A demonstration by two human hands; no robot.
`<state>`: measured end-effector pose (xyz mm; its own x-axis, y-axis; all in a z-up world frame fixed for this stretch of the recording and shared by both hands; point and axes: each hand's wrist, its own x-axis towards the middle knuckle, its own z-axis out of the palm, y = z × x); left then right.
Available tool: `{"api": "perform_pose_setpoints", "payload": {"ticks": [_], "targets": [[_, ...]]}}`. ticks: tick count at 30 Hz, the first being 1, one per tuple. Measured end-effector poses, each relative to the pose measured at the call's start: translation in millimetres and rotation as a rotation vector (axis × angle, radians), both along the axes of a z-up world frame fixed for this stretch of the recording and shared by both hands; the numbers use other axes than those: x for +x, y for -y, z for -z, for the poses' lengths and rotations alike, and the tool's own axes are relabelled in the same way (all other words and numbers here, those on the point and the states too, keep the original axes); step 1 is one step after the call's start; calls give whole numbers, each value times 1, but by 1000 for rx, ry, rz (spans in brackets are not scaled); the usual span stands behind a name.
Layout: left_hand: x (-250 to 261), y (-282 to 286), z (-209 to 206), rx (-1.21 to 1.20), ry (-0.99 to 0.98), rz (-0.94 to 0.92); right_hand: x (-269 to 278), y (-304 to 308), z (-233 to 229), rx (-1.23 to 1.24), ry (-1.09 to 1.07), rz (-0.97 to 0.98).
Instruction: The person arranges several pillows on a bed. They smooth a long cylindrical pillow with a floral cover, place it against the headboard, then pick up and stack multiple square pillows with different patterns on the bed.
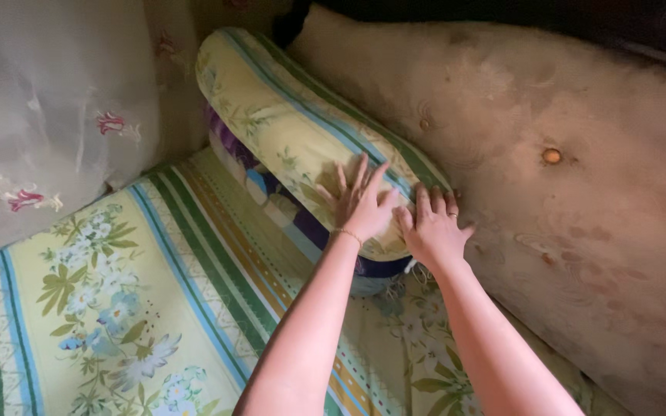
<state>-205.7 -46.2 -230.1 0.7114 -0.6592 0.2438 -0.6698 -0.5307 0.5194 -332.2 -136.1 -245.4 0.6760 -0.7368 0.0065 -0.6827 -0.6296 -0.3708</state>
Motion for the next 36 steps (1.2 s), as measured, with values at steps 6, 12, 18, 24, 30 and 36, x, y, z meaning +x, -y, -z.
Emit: {"api": "perform_pose_setpoints", "payload": {"ticks": [6, 12, 18, 24, 30, 36], "targets": [[-21, 9, -12, 285, -27, 130, -19, -5, 5, 0, 144, -17], [-64, 5, 11, 188, 68, 268, -49, 1, -1, 27, 174, -12], [-108, 4, 43, -195, 156, 211, -100, -7, -12, -8, 269, -17], [-199, -22, 67, -469, 129, 42, -191, -20, -7, -25, 260, -50], [-334, -61, 86, -398, -124, -178, -320, -49, -1, 44, 128, -91], [-464, -81, 79, -289, -222, -289, -454, -76, -4, 128, -4, -133]]}}
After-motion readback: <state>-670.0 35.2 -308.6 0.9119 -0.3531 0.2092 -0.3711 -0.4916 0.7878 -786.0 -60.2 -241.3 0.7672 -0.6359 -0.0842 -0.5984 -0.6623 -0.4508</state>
